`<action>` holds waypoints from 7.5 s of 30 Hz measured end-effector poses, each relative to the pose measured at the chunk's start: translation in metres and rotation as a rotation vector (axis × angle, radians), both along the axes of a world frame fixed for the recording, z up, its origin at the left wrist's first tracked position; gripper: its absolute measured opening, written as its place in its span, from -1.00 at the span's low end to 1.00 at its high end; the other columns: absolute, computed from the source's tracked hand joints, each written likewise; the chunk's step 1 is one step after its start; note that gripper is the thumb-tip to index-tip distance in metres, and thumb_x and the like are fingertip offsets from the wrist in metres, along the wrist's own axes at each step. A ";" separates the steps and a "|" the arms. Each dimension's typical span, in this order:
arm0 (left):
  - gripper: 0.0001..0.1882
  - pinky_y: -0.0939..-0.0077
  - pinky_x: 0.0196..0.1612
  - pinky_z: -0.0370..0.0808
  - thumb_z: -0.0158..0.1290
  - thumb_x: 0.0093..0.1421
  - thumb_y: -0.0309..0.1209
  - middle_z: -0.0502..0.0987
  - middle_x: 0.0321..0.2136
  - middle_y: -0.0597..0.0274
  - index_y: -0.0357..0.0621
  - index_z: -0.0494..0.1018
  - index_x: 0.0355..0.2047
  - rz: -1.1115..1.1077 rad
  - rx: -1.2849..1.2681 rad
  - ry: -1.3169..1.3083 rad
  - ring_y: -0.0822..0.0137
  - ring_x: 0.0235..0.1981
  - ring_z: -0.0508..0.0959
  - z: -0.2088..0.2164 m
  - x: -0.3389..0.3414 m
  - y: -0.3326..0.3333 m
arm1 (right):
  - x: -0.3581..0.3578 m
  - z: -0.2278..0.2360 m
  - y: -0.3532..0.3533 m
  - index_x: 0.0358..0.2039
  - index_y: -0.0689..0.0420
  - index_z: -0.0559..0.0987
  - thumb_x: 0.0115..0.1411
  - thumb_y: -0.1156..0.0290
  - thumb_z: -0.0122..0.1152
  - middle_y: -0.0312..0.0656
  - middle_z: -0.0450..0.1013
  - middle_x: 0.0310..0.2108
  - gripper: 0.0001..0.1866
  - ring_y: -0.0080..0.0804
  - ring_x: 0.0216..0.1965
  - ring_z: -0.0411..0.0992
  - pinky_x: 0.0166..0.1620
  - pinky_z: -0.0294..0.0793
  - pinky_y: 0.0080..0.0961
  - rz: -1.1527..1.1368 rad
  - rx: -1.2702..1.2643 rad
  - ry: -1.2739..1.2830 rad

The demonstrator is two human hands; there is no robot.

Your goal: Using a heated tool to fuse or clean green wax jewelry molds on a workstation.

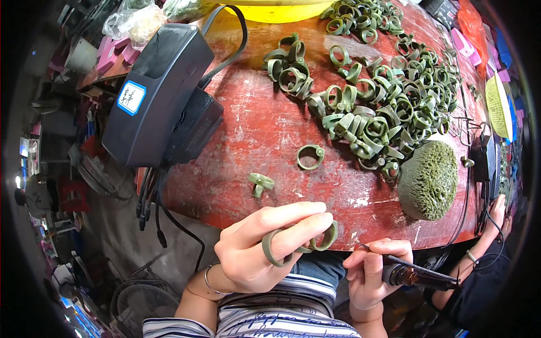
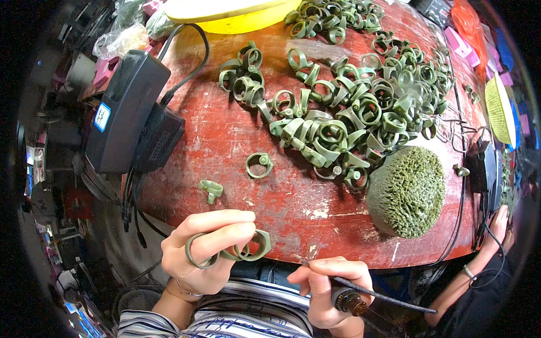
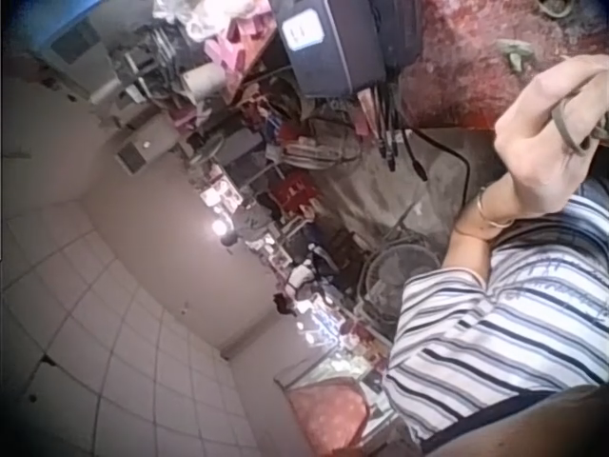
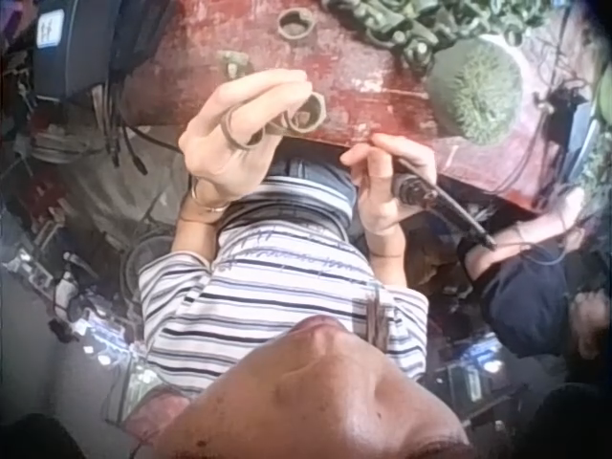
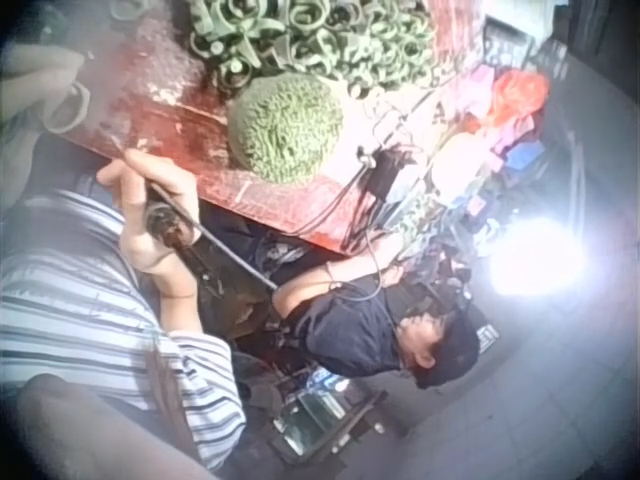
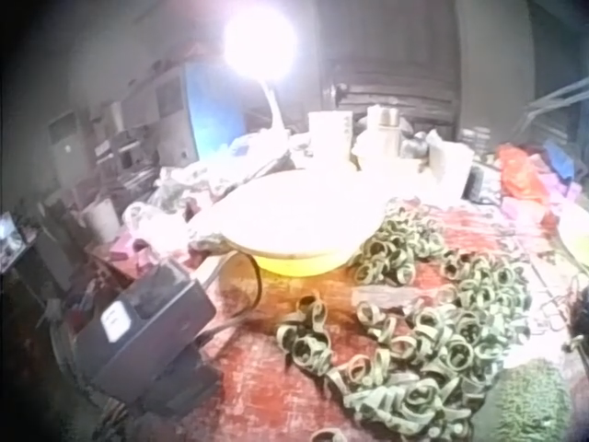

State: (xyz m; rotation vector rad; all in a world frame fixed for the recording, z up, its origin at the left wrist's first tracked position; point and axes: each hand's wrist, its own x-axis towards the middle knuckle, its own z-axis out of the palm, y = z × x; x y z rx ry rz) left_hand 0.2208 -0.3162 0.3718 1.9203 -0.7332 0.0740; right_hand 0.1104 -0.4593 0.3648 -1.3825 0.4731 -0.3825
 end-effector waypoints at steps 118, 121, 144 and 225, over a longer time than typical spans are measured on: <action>-0.82 0.79 -0.65 0.29 0.15 0.16 -0.41 0.51 -0.55 0.32 -0.28 0.51 -0.31 -0.132 -0.414 1.280 0.64 -0.68 0.38 0.018 0.028 -0.023 | 0.015 -0.009 -0.017 -0.28 0.25 0.47 0.22 0.48 0.10 -0.04 0.48 -0.61 -0.89 -0.49 -0.69 0.38 -0.61 0.38 -0.57 0.180 0.175 -0.120; -0.81 0.79 -0.66 0.30 0.15 0.16 -0.39 0.51 -0.56 0.29 -0.28 0.50 -0.32 -0.155 -0.442 1.344 0.63 -0.68 0.39 0.017 0.024 -0.024 | 0.012 -0.002 -0.014 -0.29 0.25 0.46 0.22 0.41 0.12 -0.05 0.48 -0.63 -0.85 -0.50 -0.69 0.38 -0.61 0.38 -0.57 0.102 0.092 -0.115; -0.81 0.75 -0.63 0.38 0.13 0.18 -0.36 0.52 -0.53 0.25 -0.26 0.49 -0.34 -0.239 -0.432 1.380 0.58 -0.59 0.46 0.017 0.002 -0.017 | -0.001 0.009 0.002 -0.25 0.24 0.44 0.26 0.40 0.05 -0.10 0.45 -0.61 -0.84 -0.48 -0.63 0.42 -0.56 0.42 -0.58 -0.063 -0.049 -0.162; -0.56 0.28 0.03 0.37 0.17 -0.07 -0.57 0.44 -0.13 0.05 -0.22 0.45 -0.10 0.113 0.521 -0.239 0.05 -0.05 0.43 0.031 0.044 0.020 | 0.008 -0.014 0.002 -0.37 0.29 0.39 0.18 0.47 0.18 -0.25 0.31 -0.66 -0.82 -0.66 -0.83 0.16 -0.77 0.21 -0.67 -0.096 0.115 -0.028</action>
